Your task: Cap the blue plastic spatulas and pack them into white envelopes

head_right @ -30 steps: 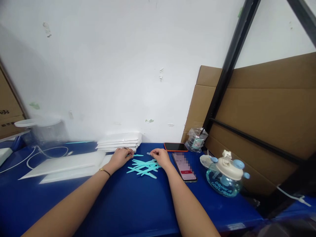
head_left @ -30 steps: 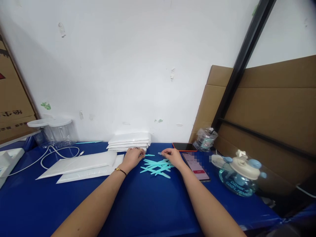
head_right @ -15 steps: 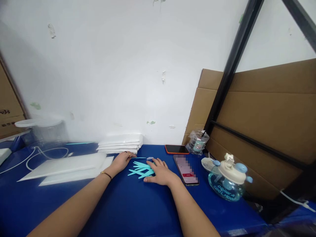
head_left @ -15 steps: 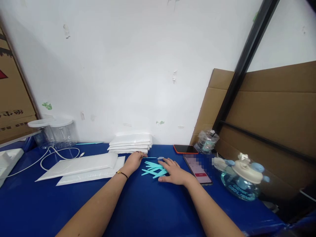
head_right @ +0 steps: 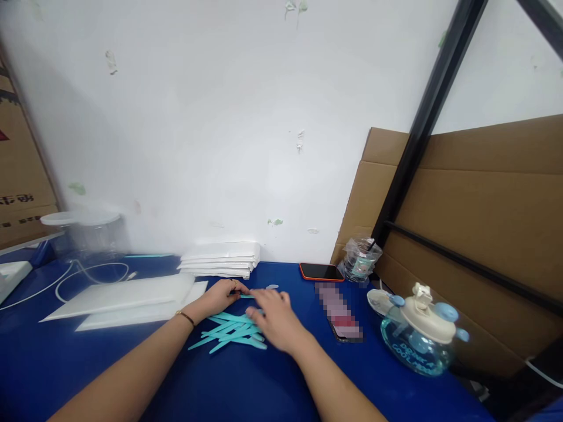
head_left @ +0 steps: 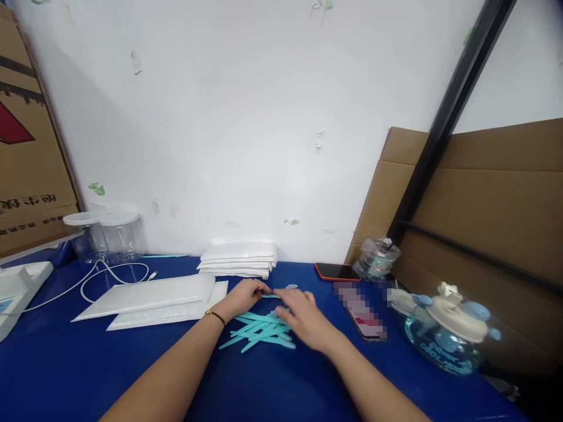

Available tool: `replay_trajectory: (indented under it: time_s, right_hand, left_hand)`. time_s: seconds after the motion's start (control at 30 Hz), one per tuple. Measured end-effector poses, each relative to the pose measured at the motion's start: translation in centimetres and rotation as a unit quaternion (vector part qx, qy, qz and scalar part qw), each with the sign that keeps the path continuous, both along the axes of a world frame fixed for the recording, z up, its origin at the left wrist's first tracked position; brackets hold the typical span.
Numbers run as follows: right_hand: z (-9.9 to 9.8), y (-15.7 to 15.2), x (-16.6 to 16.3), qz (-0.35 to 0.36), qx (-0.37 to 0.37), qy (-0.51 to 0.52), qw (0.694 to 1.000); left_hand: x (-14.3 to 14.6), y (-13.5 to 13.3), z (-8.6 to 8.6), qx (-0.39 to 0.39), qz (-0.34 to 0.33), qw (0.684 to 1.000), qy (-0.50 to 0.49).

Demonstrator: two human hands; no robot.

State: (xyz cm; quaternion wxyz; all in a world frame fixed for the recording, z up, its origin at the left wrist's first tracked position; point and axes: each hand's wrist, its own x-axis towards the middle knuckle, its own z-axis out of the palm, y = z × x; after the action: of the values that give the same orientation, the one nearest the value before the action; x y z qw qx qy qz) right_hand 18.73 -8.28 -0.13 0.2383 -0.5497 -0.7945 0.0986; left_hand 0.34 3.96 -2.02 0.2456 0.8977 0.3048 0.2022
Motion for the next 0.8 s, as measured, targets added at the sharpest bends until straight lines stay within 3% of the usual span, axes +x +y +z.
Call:
replay_trajectory:
  time_s: [0.1,0.2,0.3,0.43,0.57,0.8]
  right_hand:
    - [-0.2,2.2,3.3,-0.088,0.06,0.071,0.992]
    - [-1.5,3.6,5.3,-0.109,0.065,0.112,0.986]
    - [-2.5,3.8,5.3,-0.054,0.014,0.123,0.991]
    - [-2.3,3.3,3.9,0.02,-0.027,0.098,0.995]
    - [-2.1,3.2,3.7,0.033,-0.046,0.076,0.996]
    - [-2.4,3.5,4.6,0.029,-0.076,0.131,0.988]
  left_hand:
    - [0.7,0.2,-0.3,0.005,0.011,1.0,-0.001]
    - [1.1,0.2,-0.1,0.013,0.014,1.0,-0.001]
    - [0.6,-0.4,0.8,0.019,0.023,1.0,-0.002]
    - [-0.6,-1.6,1.8,-0.029,0.002,0.998,0.058]
    - [-0.8,-2.3,1.9,-0.044,-0.003,0.993,0.111]
    - [-0.4,-2.4,1.7,-0.065,0.002,0.994,0.091]
